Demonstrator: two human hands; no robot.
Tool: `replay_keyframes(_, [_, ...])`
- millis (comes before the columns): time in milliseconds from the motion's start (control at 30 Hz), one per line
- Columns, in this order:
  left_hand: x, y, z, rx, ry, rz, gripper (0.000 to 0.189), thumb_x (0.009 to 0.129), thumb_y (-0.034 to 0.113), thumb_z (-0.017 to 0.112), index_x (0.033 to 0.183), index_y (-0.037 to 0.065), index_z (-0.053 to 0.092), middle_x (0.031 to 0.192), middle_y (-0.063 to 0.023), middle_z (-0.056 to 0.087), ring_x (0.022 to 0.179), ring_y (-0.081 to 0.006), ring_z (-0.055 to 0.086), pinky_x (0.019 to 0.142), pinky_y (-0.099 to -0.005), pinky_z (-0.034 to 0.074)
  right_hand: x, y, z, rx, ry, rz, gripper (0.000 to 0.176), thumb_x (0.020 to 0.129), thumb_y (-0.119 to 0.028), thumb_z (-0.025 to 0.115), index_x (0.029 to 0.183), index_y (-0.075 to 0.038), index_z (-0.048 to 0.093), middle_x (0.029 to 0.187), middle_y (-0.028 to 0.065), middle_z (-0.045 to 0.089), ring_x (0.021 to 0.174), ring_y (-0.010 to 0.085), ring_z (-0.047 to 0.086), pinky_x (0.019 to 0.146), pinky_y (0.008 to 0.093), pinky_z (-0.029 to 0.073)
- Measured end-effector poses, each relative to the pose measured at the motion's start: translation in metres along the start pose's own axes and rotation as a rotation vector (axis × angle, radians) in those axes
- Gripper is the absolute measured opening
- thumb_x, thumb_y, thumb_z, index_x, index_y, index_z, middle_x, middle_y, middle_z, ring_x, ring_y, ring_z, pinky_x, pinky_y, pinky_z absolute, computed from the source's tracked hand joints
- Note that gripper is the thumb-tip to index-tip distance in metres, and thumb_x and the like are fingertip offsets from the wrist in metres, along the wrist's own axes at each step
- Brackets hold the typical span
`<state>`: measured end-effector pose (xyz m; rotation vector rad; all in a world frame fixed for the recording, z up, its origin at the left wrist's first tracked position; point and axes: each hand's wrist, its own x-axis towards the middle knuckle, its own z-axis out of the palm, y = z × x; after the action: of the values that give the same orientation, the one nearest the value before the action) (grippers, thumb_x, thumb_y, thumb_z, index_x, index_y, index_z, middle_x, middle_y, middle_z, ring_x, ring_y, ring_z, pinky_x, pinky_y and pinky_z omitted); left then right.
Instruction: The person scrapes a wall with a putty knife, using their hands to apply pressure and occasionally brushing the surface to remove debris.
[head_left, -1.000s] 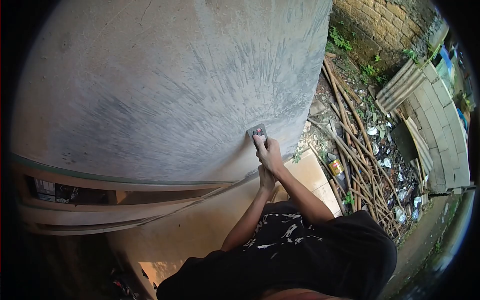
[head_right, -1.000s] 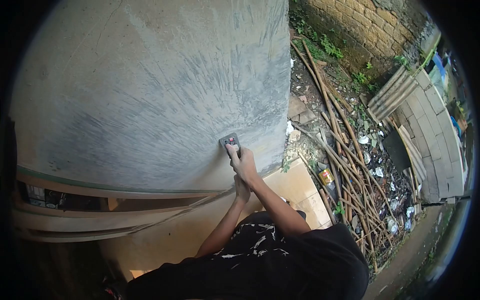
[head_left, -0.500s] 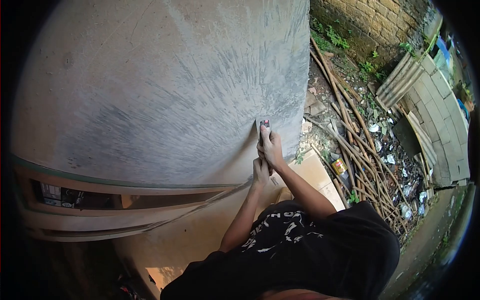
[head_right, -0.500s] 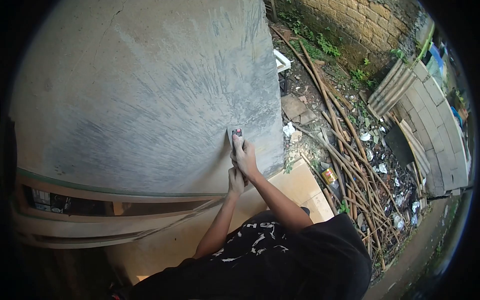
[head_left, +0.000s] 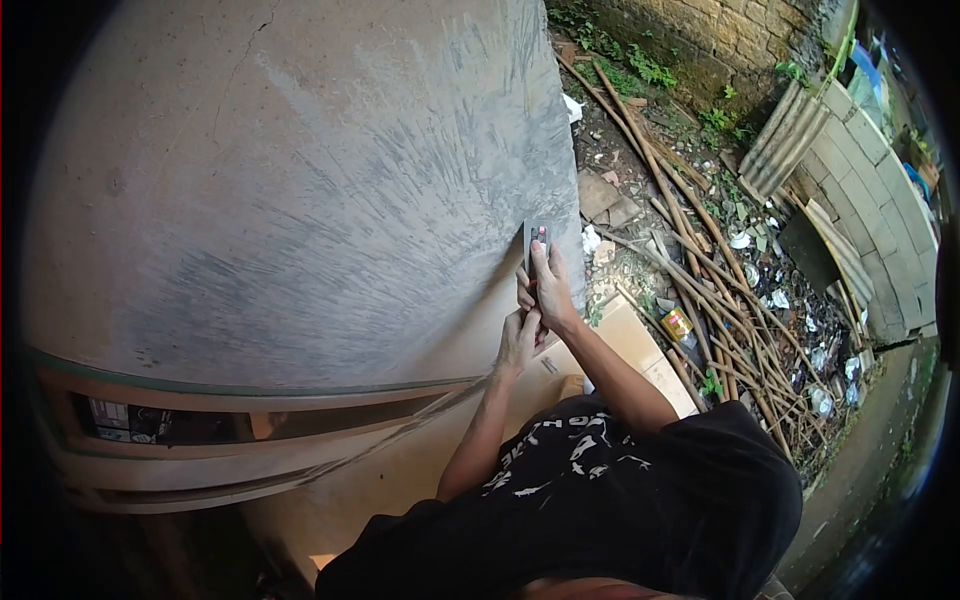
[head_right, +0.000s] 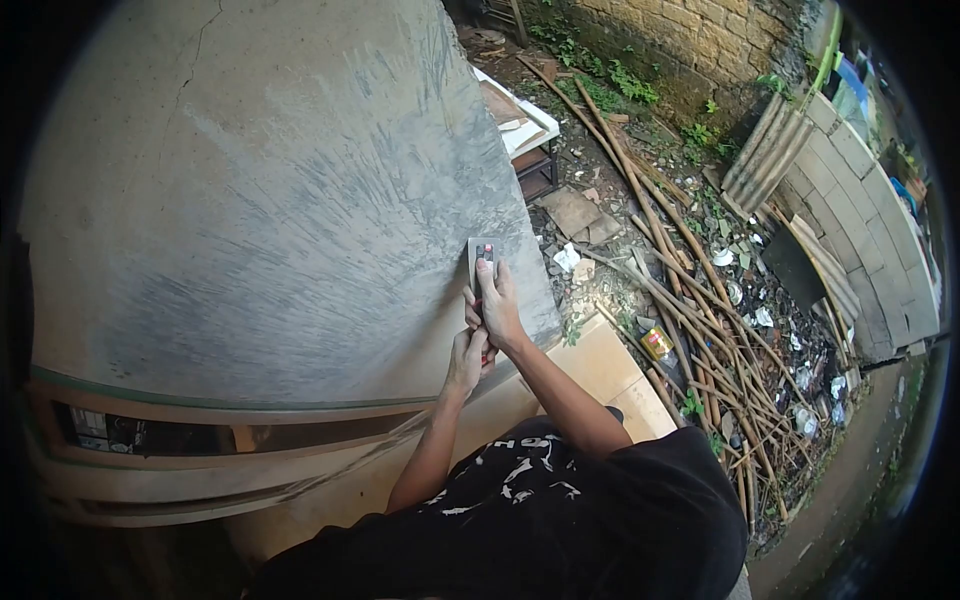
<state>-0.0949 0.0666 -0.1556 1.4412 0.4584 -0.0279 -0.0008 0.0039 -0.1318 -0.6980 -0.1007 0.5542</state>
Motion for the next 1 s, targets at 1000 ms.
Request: replay_keyframes(1000, [-0.016,0.044,0.01,0.042,-0.13,0.087,0.043,0.099,0.044,0.041,0.07,0.013,0.039,0.056,0.0023,0.042,0.041,-0.0048,0.034,0.038,-0.0217,0.024,-0.011,-0.036,0.012,0.138,0.035,0.046,0.033,0.097,-0.044,0.049,0.091,-0.012,0.044,0.06,0.002,0.047,0.044,0.0125,0.044,0.042,0.0246,0.039])
